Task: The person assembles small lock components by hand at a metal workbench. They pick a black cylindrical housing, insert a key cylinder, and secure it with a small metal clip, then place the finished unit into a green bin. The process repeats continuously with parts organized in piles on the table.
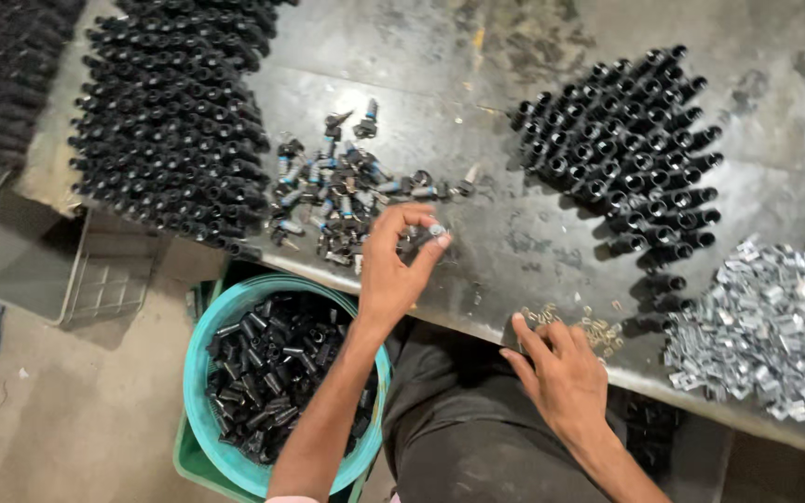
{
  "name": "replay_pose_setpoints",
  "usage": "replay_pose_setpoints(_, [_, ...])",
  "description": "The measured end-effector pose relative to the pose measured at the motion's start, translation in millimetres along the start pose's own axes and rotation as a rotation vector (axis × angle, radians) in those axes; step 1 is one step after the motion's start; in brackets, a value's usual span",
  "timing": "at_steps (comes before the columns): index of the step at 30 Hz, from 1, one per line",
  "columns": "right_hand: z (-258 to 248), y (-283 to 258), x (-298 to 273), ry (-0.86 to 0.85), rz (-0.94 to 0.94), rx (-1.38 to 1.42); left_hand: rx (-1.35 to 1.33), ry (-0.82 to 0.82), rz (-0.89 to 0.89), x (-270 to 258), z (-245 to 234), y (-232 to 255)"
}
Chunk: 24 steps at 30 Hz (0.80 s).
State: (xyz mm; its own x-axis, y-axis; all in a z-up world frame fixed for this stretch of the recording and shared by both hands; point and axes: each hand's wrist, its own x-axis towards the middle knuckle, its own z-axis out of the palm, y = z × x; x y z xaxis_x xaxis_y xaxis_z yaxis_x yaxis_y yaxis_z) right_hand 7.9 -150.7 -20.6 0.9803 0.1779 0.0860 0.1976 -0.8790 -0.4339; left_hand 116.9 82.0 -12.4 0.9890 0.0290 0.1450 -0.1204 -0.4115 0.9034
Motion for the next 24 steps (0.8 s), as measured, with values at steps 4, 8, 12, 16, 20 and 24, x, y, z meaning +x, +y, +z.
replay_pose_setpoints(4, [9, 6, -6, 0.016, -0.016, 0.071, -0.727, -0.064, -0.2, -18, 11, 12])
replay_pose_setpoints(8, [4, 10, -4, 0.09, -0.084, 0.31, -0.824, -0.18, -0.368, -45, 23, 23])
replay_pose_setpoints(12, [-10, 9, -3, 0.09, 0.14, 0.612, -0.872, -0.281, -0.479, -73, 39, 35])
replay_pose_setpoints(16, [-17, 2, 4, 0.179, 0.248, 0.717, -0.858, -0.308, -0.575, -86, 54, 42])
replay_pose_setpoints(20, [-15, -11, 8, 0.276, 0.219, 0.582, -0.726, -0.305, -0.418, -92, 57, 44])
replay_pose_setpoints(24, [-13, -18, 7, 0.323, 0.149, 0.522, -0.795, -0.276, -0.422, -95, 59, 45])
